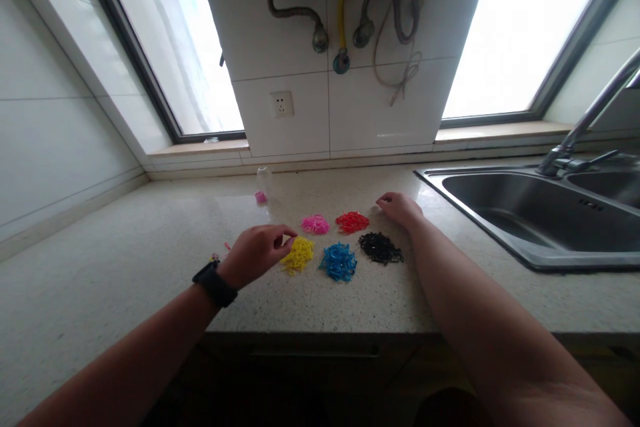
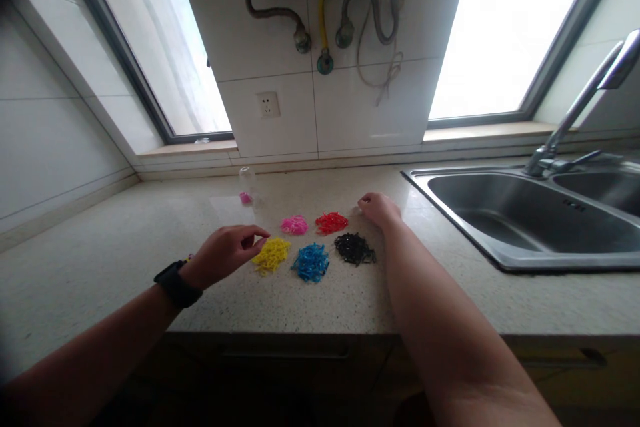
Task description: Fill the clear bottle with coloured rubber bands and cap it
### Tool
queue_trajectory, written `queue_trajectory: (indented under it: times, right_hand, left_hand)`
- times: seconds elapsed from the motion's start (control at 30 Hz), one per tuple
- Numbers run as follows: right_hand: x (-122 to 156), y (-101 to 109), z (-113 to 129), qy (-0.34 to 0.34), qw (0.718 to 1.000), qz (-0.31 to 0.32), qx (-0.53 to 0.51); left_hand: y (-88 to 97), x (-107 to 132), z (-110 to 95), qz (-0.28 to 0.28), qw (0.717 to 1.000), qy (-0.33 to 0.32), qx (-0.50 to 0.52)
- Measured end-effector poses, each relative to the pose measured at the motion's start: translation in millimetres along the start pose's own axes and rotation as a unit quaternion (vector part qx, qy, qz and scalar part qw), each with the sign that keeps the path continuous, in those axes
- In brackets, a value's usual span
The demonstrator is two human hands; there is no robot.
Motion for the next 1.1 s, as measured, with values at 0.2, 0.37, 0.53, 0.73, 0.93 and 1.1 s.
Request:
queue_trajectory:
  times: [0.2,0.37,0.53,0.73,0.93,1.1]
  right_hand:
    - [-1.3,-0.1,-1.2,0.003,1.0,0.0,-0.001]
    - [0.4,1.3,0.5,0.01,1.0,-0.001,0.001]
    - [0.9,0.4,0.5,0.015,1.0,0.002,0.003]
    - [-0.6,-2.3,-0.9,0.021,1.0,0.007,0.009]
    - [1.0,-2.7,0.8,0.024,1.0,0.008,0.011]
    - [0.3,-3.6,1.8,0.037,0.999,0.011,0.0]
  left_hand:
    - [18.3,0.9,86.6,-0.052,0.996,0.058,-0.034]
    - [17.2,19.8,178.8,-0.06,0.985,0.158,-0.041]
    - [-8.4,46.6,249.8,-0.027,0.973,0.226,-0.028]
    - [-33.3,57.9,272.7,0.029,0.971,0.237,-0.027]
    - [-39.1,55.2,267.7,0.044,0.973,0.218,-0.06]
    - [-41.5,54.9,268.6,0.048,0.974,0.212,-0.058]
Point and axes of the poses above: each hand's wrist, its own x-axis away from the middle knuckle, its own y-axis out of the back of the hand, z = x × y, the point moved 8 cm from there along -x, towards the middle knuckle, and after that the axes turned 13 degrees about -x, right-handed, at the moved point
